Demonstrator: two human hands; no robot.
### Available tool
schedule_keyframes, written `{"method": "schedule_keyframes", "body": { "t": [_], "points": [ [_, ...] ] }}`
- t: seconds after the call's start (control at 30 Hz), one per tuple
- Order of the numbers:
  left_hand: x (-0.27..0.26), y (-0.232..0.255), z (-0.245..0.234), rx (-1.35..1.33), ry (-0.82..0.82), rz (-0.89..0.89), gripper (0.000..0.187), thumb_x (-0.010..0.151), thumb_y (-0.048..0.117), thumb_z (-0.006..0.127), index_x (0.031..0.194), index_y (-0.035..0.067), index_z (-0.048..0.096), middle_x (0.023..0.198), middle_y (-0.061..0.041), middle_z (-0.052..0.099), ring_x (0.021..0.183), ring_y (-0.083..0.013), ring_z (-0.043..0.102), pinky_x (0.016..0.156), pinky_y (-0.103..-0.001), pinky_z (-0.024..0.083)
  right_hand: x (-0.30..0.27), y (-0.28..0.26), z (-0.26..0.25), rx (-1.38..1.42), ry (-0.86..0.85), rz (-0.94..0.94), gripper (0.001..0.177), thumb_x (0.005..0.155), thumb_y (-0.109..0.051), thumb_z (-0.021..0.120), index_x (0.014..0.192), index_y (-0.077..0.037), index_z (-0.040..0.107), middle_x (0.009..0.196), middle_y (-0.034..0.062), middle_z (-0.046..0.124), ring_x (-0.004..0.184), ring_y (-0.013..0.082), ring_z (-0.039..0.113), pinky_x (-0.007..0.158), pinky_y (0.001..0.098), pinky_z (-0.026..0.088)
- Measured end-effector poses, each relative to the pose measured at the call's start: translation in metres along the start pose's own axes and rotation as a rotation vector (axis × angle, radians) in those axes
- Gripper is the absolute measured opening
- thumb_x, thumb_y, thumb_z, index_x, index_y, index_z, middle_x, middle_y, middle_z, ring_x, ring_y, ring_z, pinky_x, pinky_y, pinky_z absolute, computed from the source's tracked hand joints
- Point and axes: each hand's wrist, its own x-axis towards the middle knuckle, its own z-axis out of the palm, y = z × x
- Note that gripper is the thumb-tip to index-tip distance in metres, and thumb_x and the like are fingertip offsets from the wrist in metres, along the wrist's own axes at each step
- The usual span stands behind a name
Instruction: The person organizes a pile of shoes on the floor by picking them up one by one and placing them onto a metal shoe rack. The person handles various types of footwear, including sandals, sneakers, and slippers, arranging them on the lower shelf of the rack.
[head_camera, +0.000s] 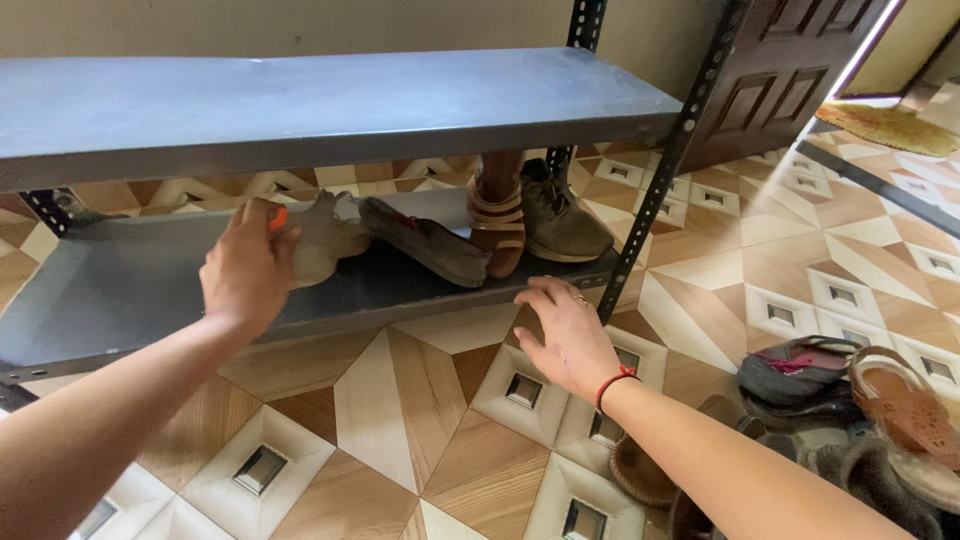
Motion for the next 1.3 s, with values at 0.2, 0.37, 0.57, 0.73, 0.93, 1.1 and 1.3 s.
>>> {"method": "schedule_keyframes", "body": {
  "t": [0.2,0.37,0.57,0.73,0.93,1.1,1.3],
  "points": [
    [-0.001,-0.014,-0.041,0.06,-0.074,-0.089,0.042,0.104,0.037,0.058,0.134,0.008,0.052,0.113,-0.022,0.068,0.1,-0.0437,0.069,0.084,-0.058,0.054,0.002,-0.008,-0.007,-0.018,-0.027,0.002,0.04,0.083,-0.022,0.074,0.119,-0.009,0.064,0.141,0.0144,0.053,0.131,0.0365,0.048,0.104,0.0479,0.043],
    [-0.004,-0.029,-0.068,0.132,0.039,0.033,0.035,0.106,0.033,0.061,0.126,0.004,0.055,0.118,-0.023,0.066,0.106,-0.0476,0.064,0.084,-0.058,0.049,0.007,-0.022,-0.01,-0.004,0.003,-0.043,0.041,0.083,-0.023,0.074,0.119,-0.009,0.064,0.141,0.0136,0.054,0.131,0.0361,0.049,0.107,0.0463,0.043],
    [-0.019,-0.031,-0.087,0.029,0.096,0.124,0.029,0.103,0.026,0.062,0.125,0.008,0.06,0.125,-0.017,0.067,0.109,-0.0424,0.066,0.088,-0.053,0.05,0.014,-0.041,-0.018,0.01,0.026,-0.138,0.041,0.082,-0.022,0.074,0.119,-0.008,0.063,0.14,0.0153,0.054,0.132,0.0366,0.049,0.107,0.046,0.042],
    [-0.034,-0.008,-0.095,-0.026,0.061,0.217,0.029,0.101,0.027,0.062,0.125,0.01,0.061,0.127,-0.013,0.068,0.104,-0.0367,0.069,0.087,-0.05,0.052,0.017,-0.048,-0.029,0.02,0.064,-0.168,0.041,0.083,-0.022,0.075,0.12,-0.008,0.063,0.14,0.0165,0.054,0.134,0.0374,0.048,0.108,0.0473,0.041],
    [-0.054,0.036,-0.093,-0.09,-0.049,0.301,0.029,0.096,0.022,0.062,0.123,0.011,0.061,0.127,-0.01,0.068,0.096,-0.0331,0.071,0.08,-0.046,0.054,0.009,-0.039,-0.05,0.015,0.03,-0.134,0.041,0.085,-0.023,0.073,0.122,-0.009,0.063,0.141,0.0173,0.054,0.133,0.0384,0.048,0.108,0.0479,0.041],
    [-0.074,0.074,-0.085,-0.163,-0.102,0.384,0.028,0.095,0.021,0.065,0.121,0.011,0.062,0.125,-0.009,0.069,0.098,-0.0357,0.069,0.078,-0.046,0.054,-0.014,-0.019,-0.074,-0.001,0.032,-0.129,0.04,0.087,-0.023,0.072,0.122,-0.007,0.062,0.142,0.0179,0.053,0.131,0.0388,0.05,0.108,0.048,0.041],
    [-0.089,0.121,-0.066,-0.23,-0.233,0.388,0.029,0.092,0.019,0.065,0.119,0.011,0.062,0.125,-0.008,0.069,0.098,-0.034,0.071,0.079,-0.045,0.055,-0.05,0.015,-0.109,-0.05,-0.003,-0.031,0.039,0.087,-0.023,0.072,0.121,-0.009,0.061,0.141,0.0148,0.055,0.128,0.0363,0.053,0.106,0.0448,0.044]
  ]
}}
